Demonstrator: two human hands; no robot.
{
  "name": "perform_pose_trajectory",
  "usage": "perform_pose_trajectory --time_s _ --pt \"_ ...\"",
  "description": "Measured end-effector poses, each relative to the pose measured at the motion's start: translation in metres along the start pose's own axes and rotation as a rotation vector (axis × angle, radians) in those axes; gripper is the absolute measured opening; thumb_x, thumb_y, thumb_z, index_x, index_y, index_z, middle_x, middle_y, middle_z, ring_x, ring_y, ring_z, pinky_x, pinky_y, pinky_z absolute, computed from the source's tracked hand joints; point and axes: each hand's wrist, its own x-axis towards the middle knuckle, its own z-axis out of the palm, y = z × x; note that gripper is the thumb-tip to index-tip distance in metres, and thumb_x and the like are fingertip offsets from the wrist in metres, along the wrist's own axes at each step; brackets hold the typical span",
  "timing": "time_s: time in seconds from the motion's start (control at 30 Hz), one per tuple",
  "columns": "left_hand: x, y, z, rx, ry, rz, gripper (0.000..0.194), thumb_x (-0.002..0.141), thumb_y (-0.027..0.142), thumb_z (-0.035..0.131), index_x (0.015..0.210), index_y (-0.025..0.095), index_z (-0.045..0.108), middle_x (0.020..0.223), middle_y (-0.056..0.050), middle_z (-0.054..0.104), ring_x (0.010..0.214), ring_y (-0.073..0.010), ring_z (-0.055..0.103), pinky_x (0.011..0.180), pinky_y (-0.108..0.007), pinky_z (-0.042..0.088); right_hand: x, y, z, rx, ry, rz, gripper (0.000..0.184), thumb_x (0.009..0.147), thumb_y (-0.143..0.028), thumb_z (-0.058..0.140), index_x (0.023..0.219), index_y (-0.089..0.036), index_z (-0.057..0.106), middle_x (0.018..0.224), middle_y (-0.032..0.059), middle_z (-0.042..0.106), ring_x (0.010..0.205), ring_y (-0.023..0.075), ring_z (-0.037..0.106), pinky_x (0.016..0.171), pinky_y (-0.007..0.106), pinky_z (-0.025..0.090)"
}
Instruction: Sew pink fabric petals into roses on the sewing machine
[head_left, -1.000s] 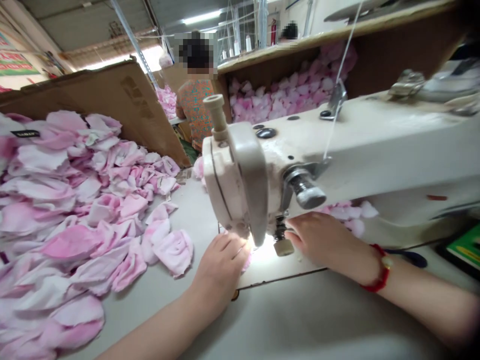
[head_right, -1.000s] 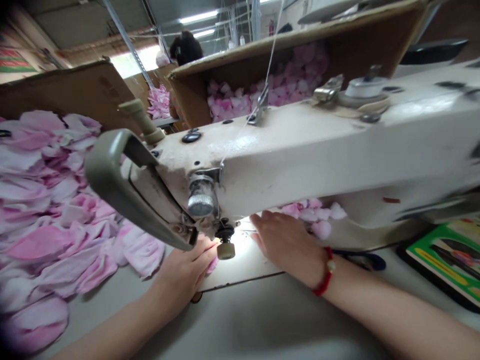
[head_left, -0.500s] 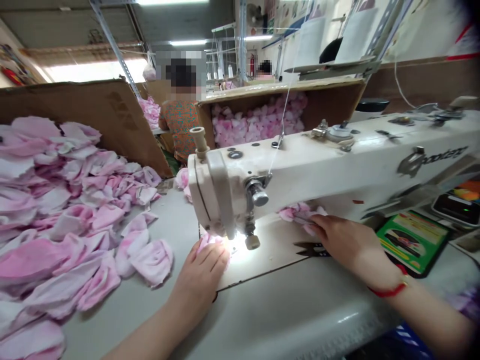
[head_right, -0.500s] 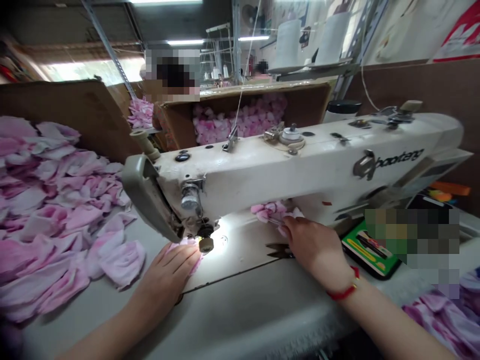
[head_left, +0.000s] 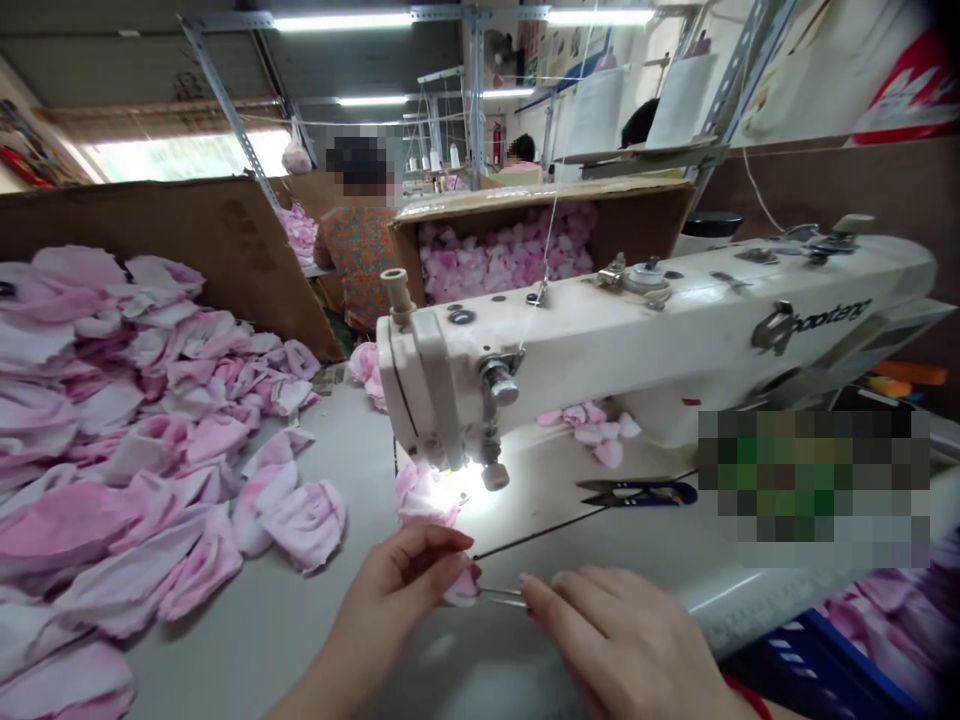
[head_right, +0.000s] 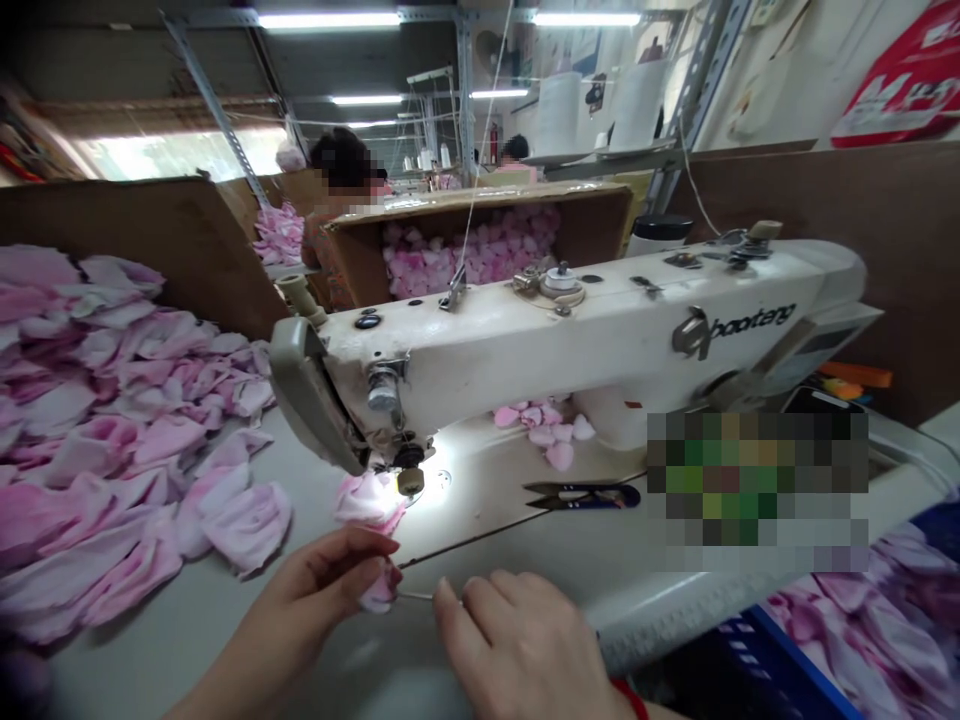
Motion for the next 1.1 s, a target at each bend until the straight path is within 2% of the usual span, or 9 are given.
perform_pose_trajectory --time_s 0.13,0.33,0.47,0.57,0.67,0.8,0.97,1.03,1.1 --pt "-0.002 -0.001 -0.004 0.032 0.080 0.080 0.016 0.070 0.027 0.063 0.080 0.016 0.062 0.064 -0.001 0.062 0.063 -0.0139 0.057 0.064 -0.024 0.045 0.001 -0.005 0.004 -0.016 0.019 -0.022 0.030 0.085 -0.011 0.028 0.086 -0.012 0.058 0.055 0.0011 0.050 0.050 0.0116 0.047 0.044 0.023 0.035" --pt "-0.005 0.001 -0.005 -0.013 0.025 0.027 0.024 0.069 0.030 0.063 0.091 0.018 0.061 0.082 -0.003 0.062 0.076 -0.0169 0.057 0.067 -0.026 0.047 -0.004 -0.006 0.008 0.028 0.013 0.051 0.024 0.085 -0.013 0.033 0.094 -0.010 0.055 0.061 0.0021 0.052 0.053 0.0125 0.047 0.047 0.025 0.034" --pt "-0.001 -0.001 -0.008 -0.003 0.077 0.045 0.024 0.066 0.027 0.066 0.087 0.017 0.061 0.074 -0.002 0.062 0.069 -0.0152 0.056 0.060 -0.023 0.046 -0.006 -0.005 0.009 0.031 -0.026 0.093 0.022 0.083 -0.015 0.038 0.098 -0.012 0.054 0.063 0.0021 0.052 0.054 0.0143 0.048 0.048 0.027 0.034" --pt "0.002 0.000 -0.009 0.028 0.131 0.061 0.024 0.064 0.026 0.066 0.086 0.017 0.062 0.074 -0.003 0.063 0.068 -0.0155 0.058 0.056 -0.022 0.044 -0.003 -0.001 0.005 0.195 -0.137 0.272 0.020 0.082 -0.021 0.041 0.098 -0.018 0.053 0.071 0.0019 0.055 0.061 0.0148 0.051 0.053 0.026 0.036" --pt "0.000 0.001 -0.005 0.081 0.113 0.135 0.021 0.063 0.022 0.063 0.083 0.017 0.063 0.080 -0.005 0.064 0.074 -0.0182 0.059 0.063 -0.024 0.046 0.004 0.002 0.004 0.448 -0.229 0.487 0.020 0.079 -0.031 0.048 0.097 -0.022 0.052 0.077 -0.0003 0.057 0.067 0.0134 0.053 0.059 0.025 0.038" --pt "-0.008 -0.003 0.004 0.162 0.067 0.224 0.031 0.062 0.013 0.056 0.093 0.019 0.059 0.087 -0.005 0.061 0.081 -0.0195 0.058 0.072 -0.028 0.046 0.016 -0.004 0.015 0.627 -0.253 0.523 0.025 0.073 -0.023 0.050 0.098 -0.025 0.052 0.080 -0.0029 0.058 0.069 0.0117 0.053 0.062 0.023 0.039" --pt "-0.013 -0.011 0.006 0.211 0.029 0.241 0.038 0.065 0.008 0.052 0.100 0.021 0.052 0.091 -0.004 0.057 0.085 -0.0186 0.055 0.074 -0.028 0.045 0.016 -0.013 0.026 0.530 -0.169 0.428 0.029 0.063 -0.010 0.039 0.086 -0.022 0.053 0.079 -0.0009 0.058 0.070 0.0125 0.054 0.062 0.023 0.041" --pt "-0.013 -0.011 0.004 0.209 0.024 0.238 0.036 0.066 0.008 0.051 0.099 0.020 0.052 0.089 -0.004 0.057 0.085 -0.0175 0.055 0.077 -0.027 0.044 0.002 -0.001 0.021 0.393 -0.112 0.407 0.035 0.064 -0.011 0.038 0.094 -0.022 0.052 0.081 0.0002 0.059 0.069 0.0130 0.056 0.061 0.023 0.043" --pt "-0.012 -0.009 0.001 0.213 0.028 0.236 0.031 0.068 0.009 0.052 0.098 0.020 0.052 0.087 -0.004 0.056 0.085 -0.0164 0.055 0.078 -0.026 0.043 -0.023 0.028 0.009 0.159 -0.033 0.405 0.038 0.068 -0.013 0.038 0.102 -0.022 0.049 0.082 0.0016 0.060 0.067 0.0134 0.057 0.057 0.023 0.044"
